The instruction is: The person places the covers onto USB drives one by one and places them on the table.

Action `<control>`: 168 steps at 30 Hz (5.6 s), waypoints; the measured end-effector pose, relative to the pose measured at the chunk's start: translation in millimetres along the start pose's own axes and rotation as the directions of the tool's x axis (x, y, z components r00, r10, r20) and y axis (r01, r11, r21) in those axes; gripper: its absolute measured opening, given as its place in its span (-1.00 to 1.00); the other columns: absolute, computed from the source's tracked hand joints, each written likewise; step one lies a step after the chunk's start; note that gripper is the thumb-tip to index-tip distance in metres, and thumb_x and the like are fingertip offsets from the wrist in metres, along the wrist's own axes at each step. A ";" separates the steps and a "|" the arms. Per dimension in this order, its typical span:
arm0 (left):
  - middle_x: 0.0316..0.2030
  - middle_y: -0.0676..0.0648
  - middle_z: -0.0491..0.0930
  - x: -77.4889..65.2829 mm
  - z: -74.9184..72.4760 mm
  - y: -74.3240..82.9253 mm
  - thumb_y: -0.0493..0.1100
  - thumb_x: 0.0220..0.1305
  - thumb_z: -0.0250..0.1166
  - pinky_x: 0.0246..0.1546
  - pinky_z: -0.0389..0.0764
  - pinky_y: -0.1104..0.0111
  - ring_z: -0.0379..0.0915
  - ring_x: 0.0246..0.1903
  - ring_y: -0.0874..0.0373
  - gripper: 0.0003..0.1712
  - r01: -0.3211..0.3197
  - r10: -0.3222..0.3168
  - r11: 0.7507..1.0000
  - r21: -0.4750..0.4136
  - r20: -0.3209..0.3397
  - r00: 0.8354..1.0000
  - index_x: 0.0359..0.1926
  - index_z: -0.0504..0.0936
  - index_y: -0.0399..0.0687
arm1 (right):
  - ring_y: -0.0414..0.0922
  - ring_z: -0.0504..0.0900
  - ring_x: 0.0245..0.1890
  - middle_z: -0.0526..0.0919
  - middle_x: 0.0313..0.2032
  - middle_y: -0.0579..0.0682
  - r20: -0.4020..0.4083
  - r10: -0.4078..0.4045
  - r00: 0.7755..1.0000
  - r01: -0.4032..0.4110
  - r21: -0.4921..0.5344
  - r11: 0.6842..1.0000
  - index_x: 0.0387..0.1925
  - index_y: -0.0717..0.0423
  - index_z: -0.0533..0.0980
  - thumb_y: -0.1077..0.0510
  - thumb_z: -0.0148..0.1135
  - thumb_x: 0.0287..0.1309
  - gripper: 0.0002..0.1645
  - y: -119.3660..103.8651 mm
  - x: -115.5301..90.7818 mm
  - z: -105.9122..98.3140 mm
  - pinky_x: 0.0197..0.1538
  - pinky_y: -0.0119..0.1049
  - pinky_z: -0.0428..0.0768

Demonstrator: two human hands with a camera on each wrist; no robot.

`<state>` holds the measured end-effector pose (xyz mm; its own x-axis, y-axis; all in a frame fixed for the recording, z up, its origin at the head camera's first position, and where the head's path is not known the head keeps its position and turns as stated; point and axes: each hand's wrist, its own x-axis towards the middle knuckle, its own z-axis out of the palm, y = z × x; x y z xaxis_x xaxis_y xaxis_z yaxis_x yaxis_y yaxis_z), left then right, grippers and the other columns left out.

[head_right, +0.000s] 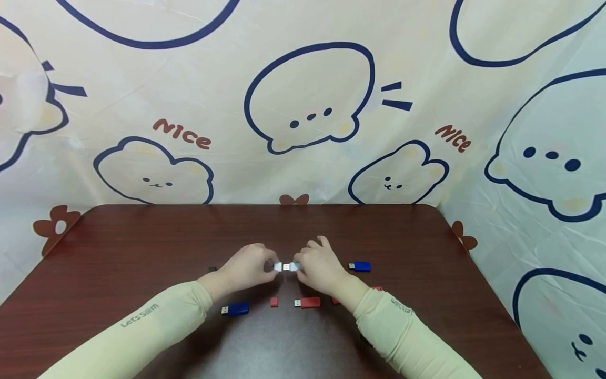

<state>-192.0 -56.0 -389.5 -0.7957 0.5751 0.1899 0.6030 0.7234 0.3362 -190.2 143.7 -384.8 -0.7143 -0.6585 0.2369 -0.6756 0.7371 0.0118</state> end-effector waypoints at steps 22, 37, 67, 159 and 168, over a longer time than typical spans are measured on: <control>-0.56 0.09 0.57 0.6 4.7 -0.1 -0.16 0.02 0.38 -0.47 0.38 0.52 0.27 -0.53 0.32 -0.90 0.006 -0.006 1.000 0.013 0.022 1.000 -0.42 0.67 -0.08 | -0.17 0.47 -0.31 0.67 -0.45 -0.15 0.008 -0.001 1.000 0.001 0.026 1.000 -0.39 -0.01 0.63 0.09 0.37 -0.06 -0.87 -2.3 -0.5 0.2 0.12 0.10 0.32; -0.60 0.11 0.55 -1.4 8.7 1.1 -0.11 0.02 0.37 -0.53 0.31 0.51 0.26 -0.56 0.32 -0.89 -0.048 0.053 0.996 0.080 -0.059 0.997 -0.46 0.64 -0.02 | -0.17 0.47 -0.30 0.67 -0.44 -0.15 0.005 -0.017 1.000 0.017 0.010 1.000 -0.37 -0.01 0.63 0.07 0.36 -0.04 -0.86 -5.4 -0.2 0.0 0.12 0.08 0.32; -0.55 0.07 0.60 -3.9 9.9 4.7 -0.12 0.02 0.39 -0.53 0.35 0.51 0.30 -0.54 0.33 -0.90 -0.004 0.004 1.000 -0.003 -0.109 0.994 -0.41 0.67 -0.01 | -0.27 0.46 -0.45 0.64 -0.43 -0.16 0.104 0.094 0.990 -0.119 0.276 0.954 -0.34 0.01 0.62 0.11 0.31 0.03 -0.88 -5.4 2.5 0.1 -0.24 -0.32 0.48; -0.44 0.02 0.65 -6.3 1.4 8.4 -0.22 0.02 0.40 -0.39 0.52 0.52 0.49 -0.43 0.28 -0.87 -0.011 -0.006 0.989 -0.149 -0.116 0.993 -0.34 0.69 -0.12 | -0.13 0.57 -0.47 0.65 -0.32 0.04 0.483 0.329 0.811 -0.579 0.741 0.340 -0.23 0.22 0.65 0.17 0.27 0.11 -0.78 6.9 9.3 -2.0 -0.22 -0.16 0.62; -0.49 0.01 0.63 -4.3 1.2 10.3 -0.21 0.01 0.41 -0.46 0.47 0.54 0.45 -0.48 0.24 -0.88 -0.051 0.030 0.990 -0.133 -0.159 0.987 -0.37 0.69 -0.13 | -0.15 0.57 -0.50 0.67 -0.38 0.03 0.488 0.329 0.808 -0.583 0.742 0.332 -0.24 0.25 0.65 0.18 0.28 0.10 -0.78 9.3 11.0 -5.8 -0.22 -0.15 0.62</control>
<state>-182.4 -50.6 -388.0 -0.7761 0.5284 0.3441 0.6304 0.6359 0.4453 -203.3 144.2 -376.4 -0.8886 -0.3641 -0.2791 0.0569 0.5161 -0.8547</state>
